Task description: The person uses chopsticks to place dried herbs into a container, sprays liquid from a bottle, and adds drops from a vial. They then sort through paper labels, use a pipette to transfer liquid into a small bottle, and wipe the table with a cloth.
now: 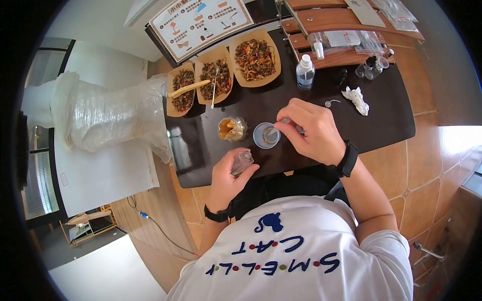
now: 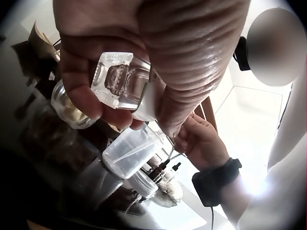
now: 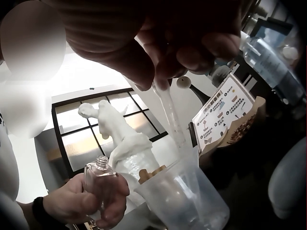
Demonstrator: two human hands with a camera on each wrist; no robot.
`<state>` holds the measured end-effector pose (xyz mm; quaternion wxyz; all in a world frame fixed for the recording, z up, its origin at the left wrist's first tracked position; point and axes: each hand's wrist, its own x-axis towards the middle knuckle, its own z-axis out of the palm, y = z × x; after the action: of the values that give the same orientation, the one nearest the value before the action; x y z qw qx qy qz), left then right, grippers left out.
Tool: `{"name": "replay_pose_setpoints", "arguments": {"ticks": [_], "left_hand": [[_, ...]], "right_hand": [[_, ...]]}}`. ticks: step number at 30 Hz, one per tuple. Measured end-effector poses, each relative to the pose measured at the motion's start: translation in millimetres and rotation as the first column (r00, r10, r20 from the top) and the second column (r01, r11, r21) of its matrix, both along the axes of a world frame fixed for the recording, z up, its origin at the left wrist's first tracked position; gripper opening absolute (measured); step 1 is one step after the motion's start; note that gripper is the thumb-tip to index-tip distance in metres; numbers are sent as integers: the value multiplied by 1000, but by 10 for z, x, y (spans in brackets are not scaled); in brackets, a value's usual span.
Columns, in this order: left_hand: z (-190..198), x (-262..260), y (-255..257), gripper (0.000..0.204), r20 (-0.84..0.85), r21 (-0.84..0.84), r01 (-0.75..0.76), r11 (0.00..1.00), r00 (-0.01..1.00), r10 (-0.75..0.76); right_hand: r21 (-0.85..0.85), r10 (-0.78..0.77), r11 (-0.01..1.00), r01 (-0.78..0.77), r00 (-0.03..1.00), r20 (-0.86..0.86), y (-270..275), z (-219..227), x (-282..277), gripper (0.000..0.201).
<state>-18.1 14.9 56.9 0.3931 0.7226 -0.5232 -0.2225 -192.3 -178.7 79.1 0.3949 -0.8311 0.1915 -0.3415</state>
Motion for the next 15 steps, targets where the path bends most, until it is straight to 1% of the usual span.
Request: {"name": "replay_pose_setpoints", "arguments": {"ticks": [1, 2, 4, 5, 7, 9, 10, 11, 15], "left_hand": [[3, -4, 9, 39, -23, 10, -12, 1000, 1000, 12], [3, -6, 14, 39, -46, 21, -25, 999, 999, 26], [6, -4, 14, 39, -47, 24, -24, 999, 999, 25], [5, -1, 13, 39, -48, 26, -24, 999, 999, 25], [3, -2, 16, 39, -41, 21, -24, 999, 999, 25], [2, -3, 19, 39, -35, 16, -19, 1000, 999, 19], [0, -1, 21, 39, -34, 17, -16, 1000, 999, 16], [0, 0, 17, 39, -33, 17, -12, 1000, 999, 12], [16, -1, 11, 39, -39, 23, -12, 1000, 999, 13]], "right_hand": [[-53, 10, 999, -11, 1000, -13, -16, -12, -5, 10], [-53, 10, 999, -11, 1000, -14, -29, -42, -2, 10], [-113, 14, 994, -6, 997, 75, -41, -104, 11, 7], [-113, 17, 994, -8, 997, 75, -27, -77, 1, 7], [113, -79, 992, 62, 985, 156, 16, 25, -37, 4], [302, -108, 953, 23, 957, 268, -23, 44, -111, 3], [354, -92, 935, -27, 944, 316, -45, 89, -132, 4], [403, -81, 912, -79, 928, 365, -66, 125, -149, 7], [408, -48, 905, -119, 925, 376, -80, 126, -180, 10]]}}
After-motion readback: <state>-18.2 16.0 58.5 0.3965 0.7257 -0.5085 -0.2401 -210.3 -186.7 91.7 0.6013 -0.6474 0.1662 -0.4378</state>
